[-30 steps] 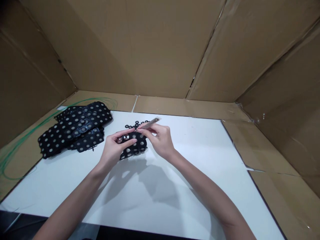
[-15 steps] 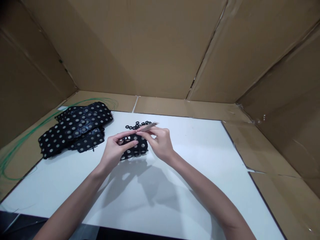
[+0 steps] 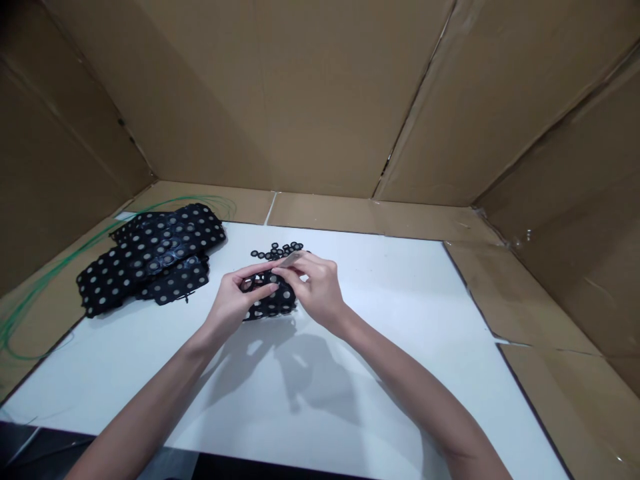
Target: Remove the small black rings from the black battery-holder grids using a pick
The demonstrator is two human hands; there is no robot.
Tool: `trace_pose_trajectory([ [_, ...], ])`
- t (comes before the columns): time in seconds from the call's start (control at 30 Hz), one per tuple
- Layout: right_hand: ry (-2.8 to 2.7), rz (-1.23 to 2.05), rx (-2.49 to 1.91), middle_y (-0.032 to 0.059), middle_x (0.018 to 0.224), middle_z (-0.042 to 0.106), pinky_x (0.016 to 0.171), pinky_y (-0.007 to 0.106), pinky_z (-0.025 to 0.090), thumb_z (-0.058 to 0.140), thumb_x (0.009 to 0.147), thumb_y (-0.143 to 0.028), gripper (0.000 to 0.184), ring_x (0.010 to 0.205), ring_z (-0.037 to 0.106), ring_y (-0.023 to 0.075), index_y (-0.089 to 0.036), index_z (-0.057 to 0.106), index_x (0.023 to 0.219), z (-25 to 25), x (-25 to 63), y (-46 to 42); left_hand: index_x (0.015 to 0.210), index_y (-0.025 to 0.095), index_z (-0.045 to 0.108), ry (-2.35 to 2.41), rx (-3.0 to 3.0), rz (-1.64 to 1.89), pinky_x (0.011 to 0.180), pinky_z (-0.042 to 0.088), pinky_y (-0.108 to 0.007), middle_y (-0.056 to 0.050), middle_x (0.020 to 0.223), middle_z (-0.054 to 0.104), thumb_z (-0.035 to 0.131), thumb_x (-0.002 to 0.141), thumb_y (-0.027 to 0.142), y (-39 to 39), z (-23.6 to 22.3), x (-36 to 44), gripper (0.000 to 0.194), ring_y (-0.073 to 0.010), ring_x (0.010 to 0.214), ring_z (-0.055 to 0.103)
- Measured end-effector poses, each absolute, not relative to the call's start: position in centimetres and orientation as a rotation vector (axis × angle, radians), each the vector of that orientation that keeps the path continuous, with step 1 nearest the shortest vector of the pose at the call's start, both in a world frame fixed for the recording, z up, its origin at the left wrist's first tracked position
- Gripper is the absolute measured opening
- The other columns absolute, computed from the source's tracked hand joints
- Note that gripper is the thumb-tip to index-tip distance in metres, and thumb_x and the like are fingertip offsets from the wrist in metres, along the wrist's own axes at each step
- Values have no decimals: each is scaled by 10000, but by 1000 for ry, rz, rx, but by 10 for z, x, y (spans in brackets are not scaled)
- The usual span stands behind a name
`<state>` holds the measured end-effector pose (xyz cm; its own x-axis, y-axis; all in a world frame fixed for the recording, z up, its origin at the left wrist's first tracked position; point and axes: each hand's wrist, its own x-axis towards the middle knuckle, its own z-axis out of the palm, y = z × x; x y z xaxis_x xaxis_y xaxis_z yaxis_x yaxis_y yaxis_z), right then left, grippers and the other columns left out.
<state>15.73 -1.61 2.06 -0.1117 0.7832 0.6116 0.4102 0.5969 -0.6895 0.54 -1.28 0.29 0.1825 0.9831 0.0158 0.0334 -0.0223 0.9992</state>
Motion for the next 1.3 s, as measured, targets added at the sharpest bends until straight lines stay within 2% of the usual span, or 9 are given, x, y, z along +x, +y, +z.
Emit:
trace_pose_trajectory([
  [0.23, -1688, 541, -1135, 22, 753, 699, 512, 225, 474, 612, 752, -239, 105, 634, 618, 129, -188, 701, 731, 21, 158, -14, 1012, 193, 660, 1085, 1390, 1056, 819, 474, -330, -60, 1059, 663, 670, 631, 200, -12, -5, 4, 382, -224, 947, 611],
  [0.6, -1792, 384, -1168, 19, 721, 697, 596, 275, 464, 611, 753, -241, 100, 672, 601, 158, -227, 702, 715, 20, 156, -13, 1017, 189, 658, 1072, 1358, 1046, 893, 436, -366, -61, 1078, 654, 670, 632, 222, -14, -2, 5, 387, -244, 1019, 579],
  [0.93, -1888, 328, -1215, 38, 707, 695, 631, 288, 452, 616, 747, -185, 108, 664, 582, 164, -203, 699, 681, 10, 154, -8, 988, 174, 667, 1100, 1351, 1057, 930, 401, -361, -66, 1048, 667, 675, 622, 204, -10, -7, 7, 367, -231, 1023, 576],
  [1.2, -1629, 690, -1118, 22, 797, 691, 754, 296, 468, 618, 743, -235, 80, 781, 619, 159, -204, 690, 726, 17, 156, -6, 983, 166, 661, 1135, 1306, 1145, 925, 406, -373, -71, 1036, 671, 676, 633, 253, -11, -4, 6, 362, -224, 994, 592],
  [1.3, -1510, 868, -1092, 34, 797, 684, 720, 286, 486, 630, 718, -225, 68, 779, 622, 162, -180, 680, 710, 21, 156, -7, 980, 165, 663, 1183, 1339, 1174, 922, 411, -378, -74, 1030, 672, 681, 628, 267, -11, 0, 5, 366, -231, 994, 593],
])
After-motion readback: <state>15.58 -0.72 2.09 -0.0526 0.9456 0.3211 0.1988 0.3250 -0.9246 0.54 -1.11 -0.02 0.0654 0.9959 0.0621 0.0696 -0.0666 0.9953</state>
